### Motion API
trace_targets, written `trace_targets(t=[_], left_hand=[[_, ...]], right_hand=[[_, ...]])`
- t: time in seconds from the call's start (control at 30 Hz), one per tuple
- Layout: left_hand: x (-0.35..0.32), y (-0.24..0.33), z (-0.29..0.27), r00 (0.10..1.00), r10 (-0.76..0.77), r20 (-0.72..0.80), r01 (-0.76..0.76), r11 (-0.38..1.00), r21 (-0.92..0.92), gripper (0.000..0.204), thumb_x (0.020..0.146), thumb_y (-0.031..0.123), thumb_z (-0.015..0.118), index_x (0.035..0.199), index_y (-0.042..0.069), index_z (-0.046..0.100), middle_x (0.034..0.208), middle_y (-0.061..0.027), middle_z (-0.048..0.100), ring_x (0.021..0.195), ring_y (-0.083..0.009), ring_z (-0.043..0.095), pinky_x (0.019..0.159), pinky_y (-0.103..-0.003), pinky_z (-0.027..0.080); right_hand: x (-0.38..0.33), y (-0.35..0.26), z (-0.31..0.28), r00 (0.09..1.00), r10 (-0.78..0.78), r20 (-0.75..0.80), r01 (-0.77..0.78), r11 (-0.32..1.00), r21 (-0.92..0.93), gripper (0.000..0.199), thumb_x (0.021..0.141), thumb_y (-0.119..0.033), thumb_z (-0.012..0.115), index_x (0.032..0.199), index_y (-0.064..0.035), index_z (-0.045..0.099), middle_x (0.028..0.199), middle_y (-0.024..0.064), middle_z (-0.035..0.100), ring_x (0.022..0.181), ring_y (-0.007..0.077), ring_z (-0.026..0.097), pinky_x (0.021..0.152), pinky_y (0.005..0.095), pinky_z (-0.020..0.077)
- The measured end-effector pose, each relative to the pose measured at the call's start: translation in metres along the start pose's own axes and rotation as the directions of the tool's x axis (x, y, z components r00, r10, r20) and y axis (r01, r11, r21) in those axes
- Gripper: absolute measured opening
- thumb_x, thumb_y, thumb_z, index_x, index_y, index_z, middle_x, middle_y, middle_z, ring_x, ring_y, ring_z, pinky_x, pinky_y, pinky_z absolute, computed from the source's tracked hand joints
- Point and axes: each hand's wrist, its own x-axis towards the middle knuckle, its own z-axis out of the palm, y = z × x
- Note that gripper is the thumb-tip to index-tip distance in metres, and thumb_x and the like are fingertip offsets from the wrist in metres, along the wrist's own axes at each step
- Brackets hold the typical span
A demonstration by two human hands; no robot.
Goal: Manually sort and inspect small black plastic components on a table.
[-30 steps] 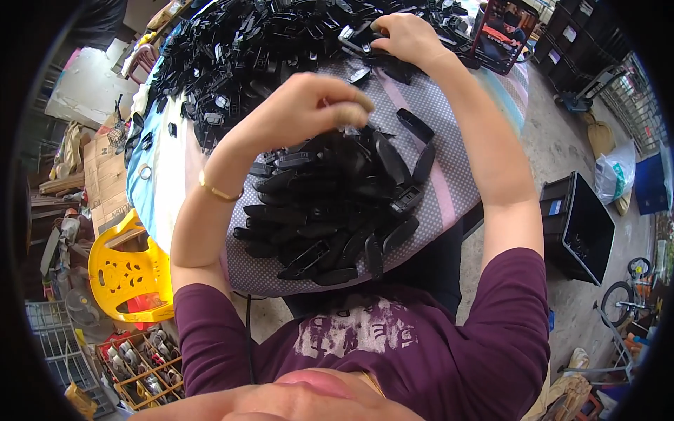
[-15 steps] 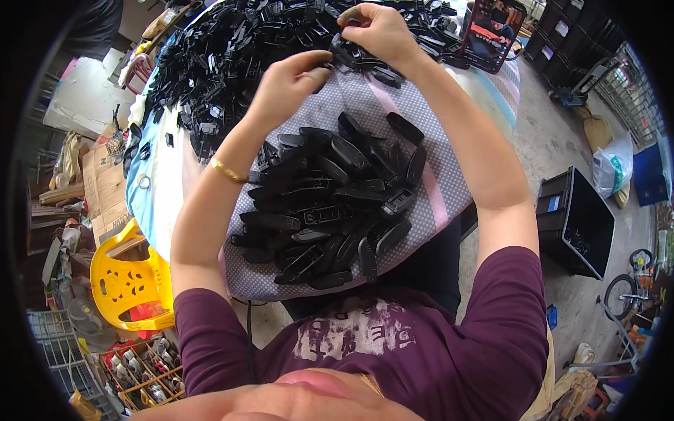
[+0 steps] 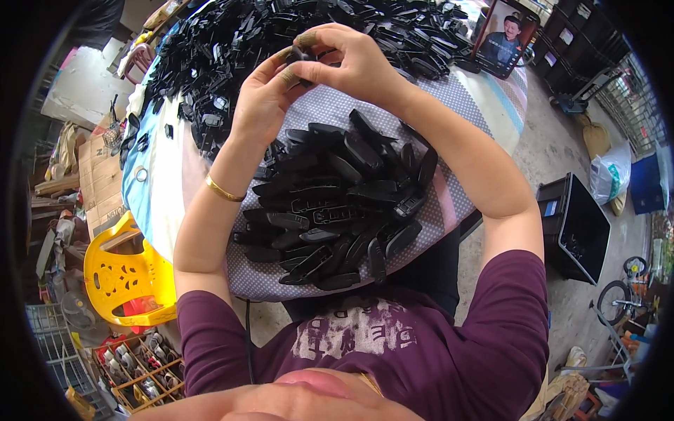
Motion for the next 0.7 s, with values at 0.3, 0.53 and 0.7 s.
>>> trace_targets(t=[0.3,0.53,0.7], left_hand=[[0.004,0.0,-0.008,0.992,0.121,-0.046,-0.119,0.992,0.049,0.032,0.077,0.0,0.062,0.109,-0.003,0.055,0.093,-0.0072,0.061,0.08,-0.0112,0.059,0.074,-0.022,0.05],[0.003,-0.002,-0.011,0.988,0.148,-0.034,-0.145,0.986,0.079,0.033,0.076,0.0,0.064,0.108,-0.003,0.056,0.094,-0.0091,0.062,0.083,-0.0119,0.059,0.076,-0.022,0.049],[0.001,0.0,-0.003,0.989,0.14,-0.047,-0.139,0.99,0.015,0.03,0.078,0.002,0.063,0.106,-0.003,0.057,0.093,-0.0094,0.063,0.083,-0.0117,0.059,0.077,-0.021,0.048]], right_hand=[[-0.003,-0.005,-0.003,0.974,0.189,-0.122,-0.193,0.981,-0.021,0.033,0.077,-0.001,0.062,0.11,0.0018,0.055,0.094,0.0083,0.062,0.086,0.0126,0.06,0.082,0.0239,0.0474],[-0.008,-0.004,0.005,0.996,0.058,-0.064,-0.072,0.968,-0.241,0.032,0.076,-0.001,0.064,0.108,0.0008,0.057,0.091,0.0089,0.063,0.08,0.0127,0.061,0.073,0.0234,0.0506],[-0.008,-0.013,0.011,0.985,-0.159,-0.061,0.111,0.875,-0.472,0.029,0.074,-0.004,0.067,0.102,-0.0009,0.059,0.086,0.0089,0.062,0.073,0.0153,0.062,0.064,0.0236,0.0506]])
